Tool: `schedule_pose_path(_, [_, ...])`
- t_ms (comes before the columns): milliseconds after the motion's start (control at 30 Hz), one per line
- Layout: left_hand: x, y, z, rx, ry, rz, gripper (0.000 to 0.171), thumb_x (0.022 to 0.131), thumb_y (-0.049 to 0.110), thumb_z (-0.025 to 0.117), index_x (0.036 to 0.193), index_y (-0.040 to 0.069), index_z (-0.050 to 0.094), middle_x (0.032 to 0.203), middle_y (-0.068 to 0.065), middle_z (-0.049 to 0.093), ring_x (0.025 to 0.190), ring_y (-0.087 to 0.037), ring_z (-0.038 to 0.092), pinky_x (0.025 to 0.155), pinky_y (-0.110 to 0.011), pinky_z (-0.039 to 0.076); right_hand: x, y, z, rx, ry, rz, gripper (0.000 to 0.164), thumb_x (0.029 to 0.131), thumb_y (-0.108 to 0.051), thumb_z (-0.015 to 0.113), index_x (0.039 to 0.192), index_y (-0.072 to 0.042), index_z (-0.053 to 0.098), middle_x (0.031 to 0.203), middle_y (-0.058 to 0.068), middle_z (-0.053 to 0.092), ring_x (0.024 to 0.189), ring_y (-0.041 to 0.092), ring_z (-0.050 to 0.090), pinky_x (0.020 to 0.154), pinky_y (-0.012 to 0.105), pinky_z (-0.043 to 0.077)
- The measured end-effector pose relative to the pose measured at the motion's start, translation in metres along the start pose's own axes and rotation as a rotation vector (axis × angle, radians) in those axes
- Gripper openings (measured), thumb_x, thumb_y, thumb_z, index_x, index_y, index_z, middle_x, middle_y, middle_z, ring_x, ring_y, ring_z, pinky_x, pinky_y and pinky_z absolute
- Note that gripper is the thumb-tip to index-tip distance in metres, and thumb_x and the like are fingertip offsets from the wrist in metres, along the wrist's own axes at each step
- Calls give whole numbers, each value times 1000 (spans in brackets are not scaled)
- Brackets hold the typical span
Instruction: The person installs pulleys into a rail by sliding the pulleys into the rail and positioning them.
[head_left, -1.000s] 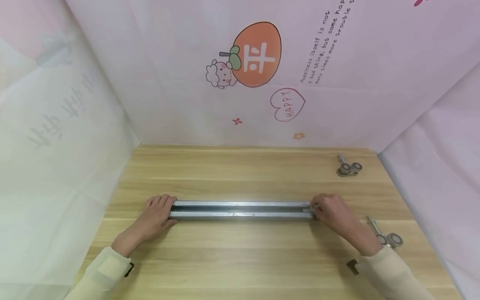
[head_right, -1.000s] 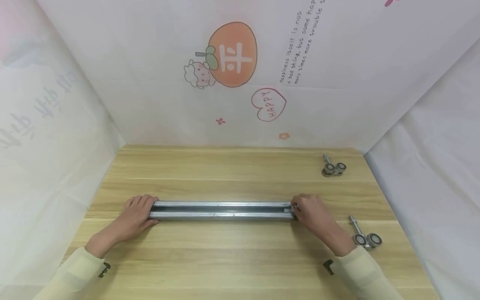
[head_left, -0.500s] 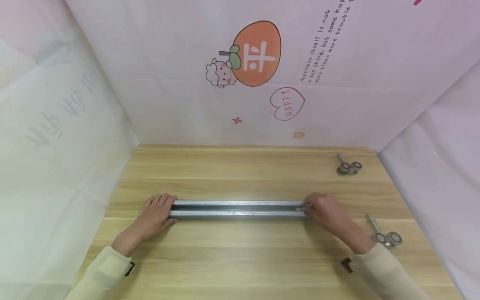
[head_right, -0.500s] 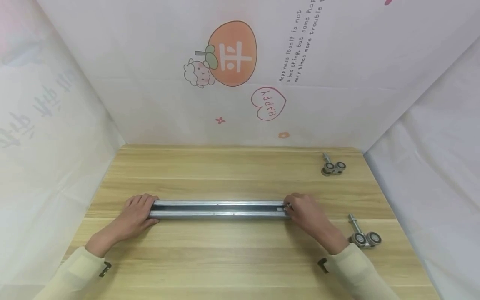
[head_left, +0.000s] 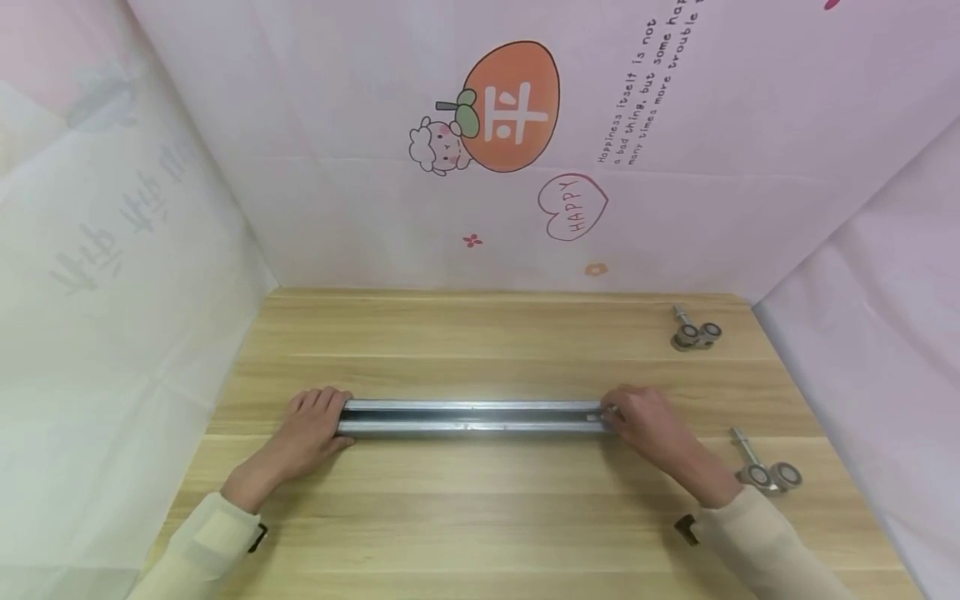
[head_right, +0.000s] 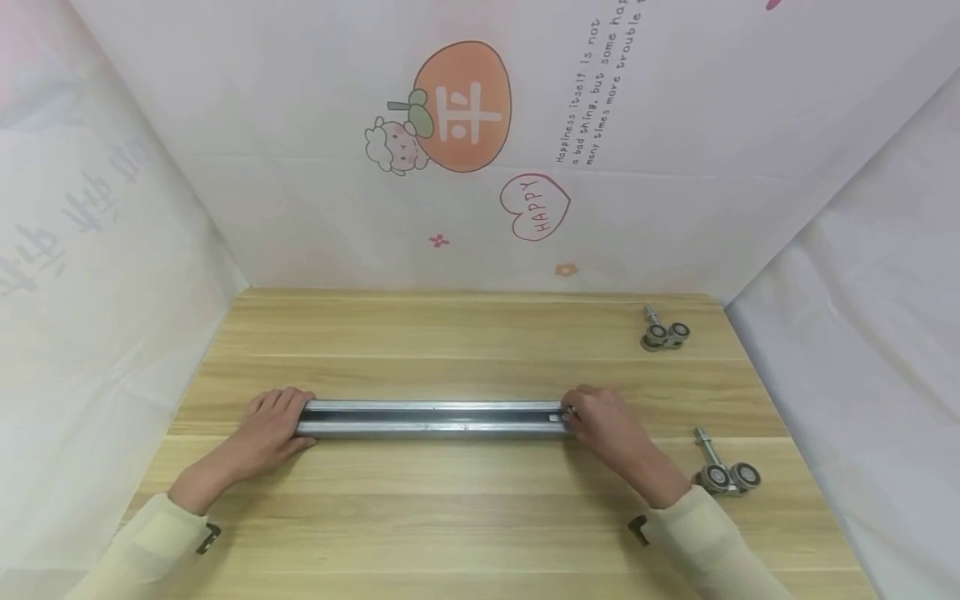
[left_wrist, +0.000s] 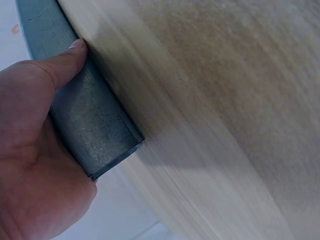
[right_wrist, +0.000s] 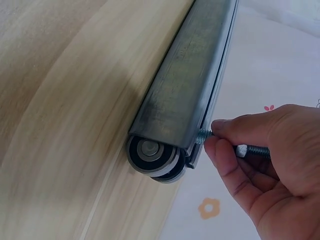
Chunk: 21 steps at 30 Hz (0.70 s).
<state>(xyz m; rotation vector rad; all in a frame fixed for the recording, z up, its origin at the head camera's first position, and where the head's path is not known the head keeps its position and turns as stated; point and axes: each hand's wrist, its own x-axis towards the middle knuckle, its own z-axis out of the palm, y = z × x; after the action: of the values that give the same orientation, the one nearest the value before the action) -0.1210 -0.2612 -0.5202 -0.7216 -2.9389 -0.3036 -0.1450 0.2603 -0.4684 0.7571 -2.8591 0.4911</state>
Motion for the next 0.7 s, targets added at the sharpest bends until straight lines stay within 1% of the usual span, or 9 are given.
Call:
schedule_pose_path(167, [-1,-1,0,6,3,1,64,80,30,77,128,2,47,117,-17,57,110,-37,51,96,-56,37,1,-5,3,4,-8,3,14,76,-4,76,89,-6,74,86,6,73,72,14,66,64,30,57])
schedule_pose_path(267, [-1,-2,1,11,17,8,64,79,30,78,127,2,47,116,-17,57,110,-37,51,96,-56,37,3,-8,4,5,-16,10,13,77,-4,76,90,-7,75,86,5,73,73,14,66,65,29,57])
schedule_pose_path(467, [-2,-3,4,13,52,28,65,77,29,79,126,2,48,114,-17,58,108,-36,52,94,-55,38,9,-17,5,6,-13,20,12,76,-2,76,87,-6,75,84,6,72,73,15,66,66,32,57])
schedule_pose_path(700, [0,-2,4,12,28,20,65,79,31,78,128,2,47,115,-17,57,109,-37,52,95,-55,37,10,-22,7,-12,-14,21,9,75,-1,75,83,-6,74,77,3,69,67,11,60,61,29,54])
